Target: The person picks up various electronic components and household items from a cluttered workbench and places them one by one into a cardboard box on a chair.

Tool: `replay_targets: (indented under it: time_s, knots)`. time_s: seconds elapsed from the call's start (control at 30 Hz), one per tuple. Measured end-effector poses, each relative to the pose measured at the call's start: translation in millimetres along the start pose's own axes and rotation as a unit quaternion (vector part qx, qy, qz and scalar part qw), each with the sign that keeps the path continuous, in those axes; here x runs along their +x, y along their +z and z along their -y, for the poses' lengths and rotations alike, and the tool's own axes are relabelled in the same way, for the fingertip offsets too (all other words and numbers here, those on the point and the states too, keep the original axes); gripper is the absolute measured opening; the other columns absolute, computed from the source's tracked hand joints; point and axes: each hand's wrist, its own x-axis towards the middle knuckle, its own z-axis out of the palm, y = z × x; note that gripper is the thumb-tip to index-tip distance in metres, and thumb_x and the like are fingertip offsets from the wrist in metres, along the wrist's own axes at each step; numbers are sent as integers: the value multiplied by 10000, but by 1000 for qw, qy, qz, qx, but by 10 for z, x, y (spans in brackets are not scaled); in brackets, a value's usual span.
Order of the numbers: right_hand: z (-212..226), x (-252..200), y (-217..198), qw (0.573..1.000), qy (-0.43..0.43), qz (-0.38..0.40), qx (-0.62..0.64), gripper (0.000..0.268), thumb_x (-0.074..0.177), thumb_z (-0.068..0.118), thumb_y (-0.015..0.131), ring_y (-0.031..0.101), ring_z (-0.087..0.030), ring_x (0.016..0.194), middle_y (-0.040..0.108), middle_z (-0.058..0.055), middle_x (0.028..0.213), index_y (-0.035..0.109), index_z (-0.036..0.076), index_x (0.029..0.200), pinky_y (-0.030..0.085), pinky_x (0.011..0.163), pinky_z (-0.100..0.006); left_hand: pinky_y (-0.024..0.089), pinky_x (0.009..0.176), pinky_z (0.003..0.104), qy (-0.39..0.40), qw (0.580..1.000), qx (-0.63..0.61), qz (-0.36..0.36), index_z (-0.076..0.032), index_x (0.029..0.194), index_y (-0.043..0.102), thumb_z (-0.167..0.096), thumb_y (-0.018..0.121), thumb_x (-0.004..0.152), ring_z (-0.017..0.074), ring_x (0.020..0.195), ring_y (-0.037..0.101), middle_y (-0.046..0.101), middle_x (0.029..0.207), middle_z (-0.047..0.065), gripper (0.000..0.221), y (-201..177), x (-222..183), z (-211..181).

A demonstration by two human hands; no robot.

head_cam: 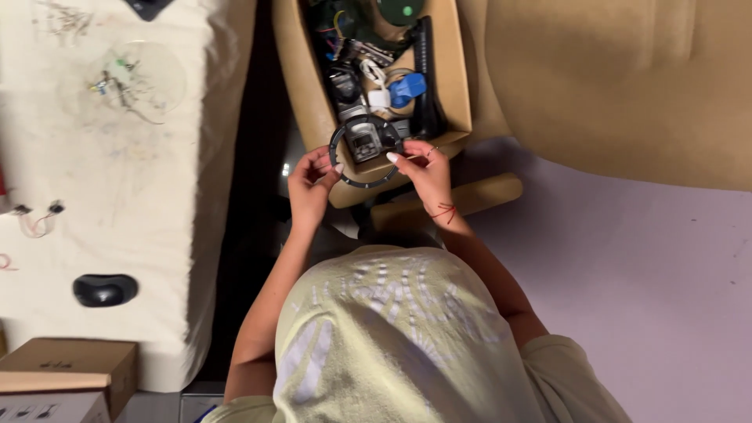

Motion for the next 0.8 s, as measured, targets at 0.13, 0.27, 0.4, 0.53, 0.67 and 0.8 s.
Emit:
replay_targets:
  time_s: [0.13, 0.27, 0.4, 0.53, 0.67, 0.8]
  knots:
    - [-212, 447, -419, 1000, 10, -3, -8, 408, 778, 102, 922, 728, -176, 714, 727, -210, 1015, 727, -39, 1108, 666, 647, -266, 622, 840, 358, -16, 1000, -12, 9, -22, 1224, 706, -27, 864, 833, 190, 930, 703, 737, 1019, 172, 422, 466, 297, 367]
    - [-395, 822, -634, 999, 37, -10, -18, 418, 803, 108, 903, 742, -205, 755, 708, -241, 1032, 715, -58, 1138, 669, 661, -270, 632, 759, 336, -18, 1000, 14, 21, -15, 1168, 730, -20, 849, 843, 207, 900, 712, 741, 985, 181, 346, 787, 684, 933]
    - [-527, 1062, -707, 997, 67, 11, -45, 433, 836, 149, 880, 748, -206, 672, 714, -205, 927, 701, -70, 1164, 672, 591, -247, 644, 655, 317, -81, 996, 33, -2, -20, 1116, 741, -52, 840, 842, 210, 844, 720, 747, 971, 174, 293, 971, 876, 1194]
    - [-868, 1276, -660, 992, 94, 51, -66, 468, 845, 209, 874, 715, -172, 545, 715, -178, 754, 687, -76, 1165, 653, 532, -221, 662, 596, 331, -121, 991, 43, -26, -20, 1104, 745, -101, 824, 864, 214, 763, 744, 757, 940, 176, 264, 984, 925, 1151]
    - [-870, 1394, -630, 981, 138, 84, -104, 451, 861, 150, 814, 749, -227, 614, 708, -252, 811, 662, -119, 1189, 658, 549, -255, 640, 703, 397, -148, 978, 144, -32, -70, 1129, 756, -201, 821, 858, 270, 857, 750, 768, 955, 143, 308, 1032, 912, 1169]
    - [-865, 1525, -595, 969, 145, 93, -176, 358, 845, 87, 773, 737, -257, 537, 711, -247, 699, 691, -82, 1150, 658, 510, -266, 589, 920, 420, -148, 949, 279, -2, -192, 1133, 782, -349, 806, 850, 276, 1026, 741, 791, 987, 34, 324, 1066, 1035, 1287]
